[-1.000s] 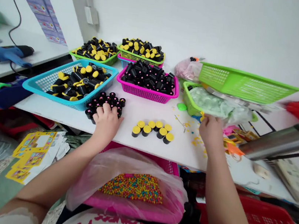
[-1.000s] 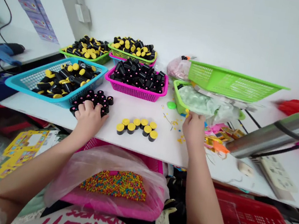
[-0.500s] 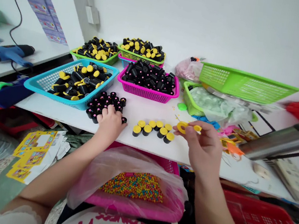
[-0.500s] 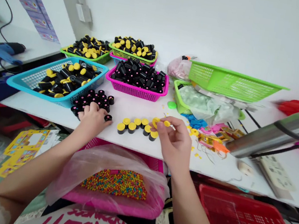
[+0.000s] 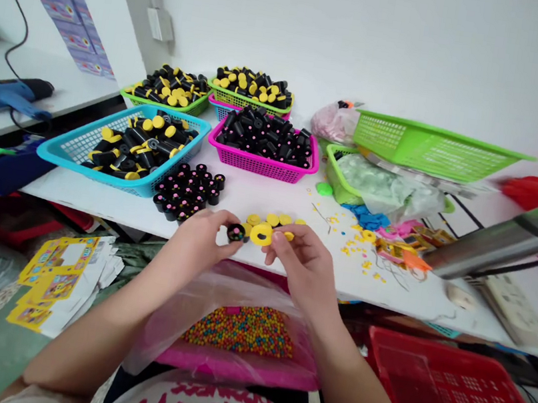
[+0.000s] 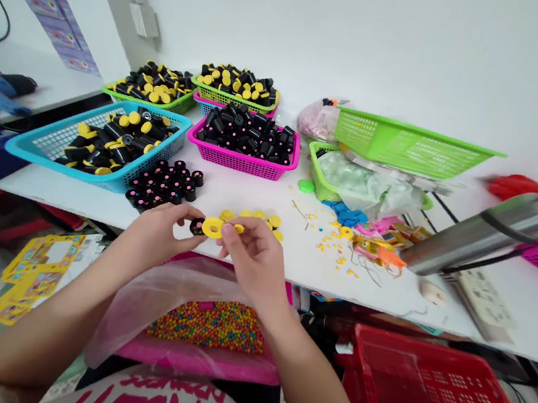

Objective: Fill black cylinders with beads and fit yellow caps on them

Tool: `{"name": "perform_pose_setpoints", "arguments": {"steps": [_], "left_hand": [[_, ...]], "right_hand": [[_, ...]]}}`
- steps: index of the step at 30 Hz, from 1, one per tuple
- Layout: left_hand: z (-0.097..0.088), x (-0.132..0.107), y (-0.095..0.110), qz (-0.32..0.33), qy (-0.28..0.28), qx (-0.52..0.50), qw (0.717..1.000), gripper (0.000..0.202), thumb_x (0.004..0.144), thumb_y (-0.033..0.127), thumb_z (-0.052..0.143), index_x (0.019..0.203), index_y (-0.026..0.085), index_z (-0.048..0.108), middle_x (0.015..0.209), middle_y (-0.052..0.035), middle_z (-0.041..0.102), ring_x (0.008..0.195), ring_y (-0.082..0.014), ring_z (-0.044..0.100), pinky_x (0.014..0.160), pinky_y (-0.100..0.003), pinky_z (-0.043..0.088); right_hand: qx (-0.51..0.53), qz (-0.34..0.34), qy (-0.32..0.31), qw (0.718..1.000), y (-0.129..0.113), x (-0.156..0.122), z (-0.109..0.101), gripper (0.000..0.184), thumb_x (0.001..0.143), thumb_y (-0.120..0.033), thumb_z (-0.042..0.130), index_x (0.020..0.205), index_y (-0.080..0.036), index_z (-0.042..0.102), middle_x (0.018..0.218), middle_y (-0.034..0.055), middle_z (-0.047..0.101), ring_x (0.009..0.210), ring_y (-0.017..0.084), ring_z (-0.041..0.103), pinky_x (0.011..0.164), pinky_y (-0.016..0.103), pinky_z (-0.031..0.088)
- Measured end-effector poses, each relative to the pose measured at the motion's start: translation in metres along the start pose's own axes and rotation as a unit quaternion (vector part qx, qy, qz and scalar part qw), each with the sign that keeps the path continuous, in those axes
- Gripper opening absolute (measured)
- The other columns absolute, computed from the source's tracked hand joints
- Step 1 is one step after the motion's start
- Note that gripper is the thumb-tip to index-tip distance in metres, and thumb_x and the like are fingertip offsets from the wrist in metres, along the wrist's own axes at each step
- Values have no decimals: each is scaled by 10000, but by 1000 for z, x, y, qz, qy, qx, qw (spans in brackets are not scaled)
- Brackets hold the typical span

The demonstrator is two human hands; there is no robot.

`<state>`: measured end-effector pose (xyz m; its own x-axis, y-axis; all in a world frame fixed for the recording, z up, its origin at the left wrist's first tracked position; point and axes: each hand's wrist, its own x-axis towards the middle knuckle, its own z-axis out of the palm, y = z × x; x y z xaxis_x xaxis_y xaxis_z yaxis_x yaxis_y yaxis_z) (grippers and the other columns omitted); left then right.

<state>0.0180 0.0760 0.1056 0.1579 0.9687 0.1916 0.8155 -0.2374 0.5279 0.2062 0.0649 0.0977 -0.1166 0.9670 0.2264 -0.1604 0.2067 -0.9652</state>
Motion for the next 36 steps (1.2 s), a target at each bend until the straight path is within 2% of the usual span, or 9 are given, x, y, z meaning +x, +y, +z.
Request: {"name": "perform_pose_setpoints", "arguments": {"steps": [3, 10, 17, 20, 25, 29, 32, 34, 36], "left_hand": [[-8, -9, 21, 37, -43, -116, 992, 162, 763, 265, 673, 900, 209, 608, 826, 10, 692, 711, -164, 621, 690, -297, 475], [13, -7, 24, 60, -87, -350, 931, 216, 771, 208, 655, 930, 194, 508, 964, -37, 633, 869, -181, 646, 739, -320, 539], [36, -15, 12, 140, -59, -245, 958, 334, 965, 318, 461, 1256, 196, 354, 1282, -166, 518, 1180, -253, 557, 987, -446, 472], [44, -18, 8, 205, -30, -261, 943, 391, 964, 337, 460, 1295, 200, 303, 1334, -177, 464, 1250, -254, 510, 1030, -425, 444], [56, -20, 0, 215, -22, -355, 910, 190, 1029, 301, 297, 1214, 263, 318, 1192, -61, 543, 856, -125, 606, 978, -376, 444], [59, -24, -1, 148, -42, -423, 893, 167, 1030, 384, 316, 1137, 259, 338, 1166, -48, 579, 1019, -146, 585, 1049, -394, 367], [61, -25, 6, 18, -78, -572, 816, 277, 985, 494, 385, 1153, 297, 290, 1050, -14, 606, 945, -162, 601, 888, -367, 466], [62, -23, 13, -63, -91, -673, 731, 362, 936, 536, 434, 1172, 340, 242, 892, 38, 587, 752, -144, 592, 726, -320, 487], [62, -22, 20, -118, -105, -723, 673, 421, 879, 549, 487, 1164, 356, 245, 798, 63, 553, 654, -133, 559, 627, -279, 463]], "right_hand": [[19, 51, -6, 999, 6, -1, 4, 254, 820, -421, 729, 790, -203, 601, 640, -41, 615, 516, 68, 499, 503, 220, 411], [81, 90, 9, 993, 20, -4, 1, 308, 792, -436, 752, 780, -212, 540, 668, -44, 625, 502, 74, 515, 466, 215, 406], [140, 70, 83, 984, 32, -10, 8, 324, 773, -431, 767, 757, -222, 521, 721, -39, 615, 649, 94, 583, 627, 226, 527], [133, 67, 77, 986, 36, -15, 9, 319, 803, -436, 744, 771, -226, 507, 764, -29, 624, 672, 101, 595, 623, 228, 531], [81, 31, 47, 995, 37, -22, 13, 288, 872, -422, 675, 772, -231, 484, 770, -24, 617, 581, 103, 571, 542, 249, 525], [-90, -139, 46, 985, 35, -20, 5, 93, 902, -316, 638, 966, -263, 599, 1022, 44, 632, 846, 158, 656, 741, 325, 582], [-221, -275, -86, 932, 34, -12, -10, 395, 824, -305, 732, 1195, -317, 598, 1229, 76, 618, 1125, 238, 626, 965, 423, 545], [-254, -290, -160, 909, 36, -9, -17, 607, 775, -294, 779, 1323, -337, 521, 1276, 77, 615, 1193, 258, 598, 1005, 443, 531], [-269, -281, -149, 909, 39, -10, -18, 656, 795, -224, 729, 1383, -332, 459, 1316, 89, 593, 1222, 256, 580, 1000, 441, 536]]}}
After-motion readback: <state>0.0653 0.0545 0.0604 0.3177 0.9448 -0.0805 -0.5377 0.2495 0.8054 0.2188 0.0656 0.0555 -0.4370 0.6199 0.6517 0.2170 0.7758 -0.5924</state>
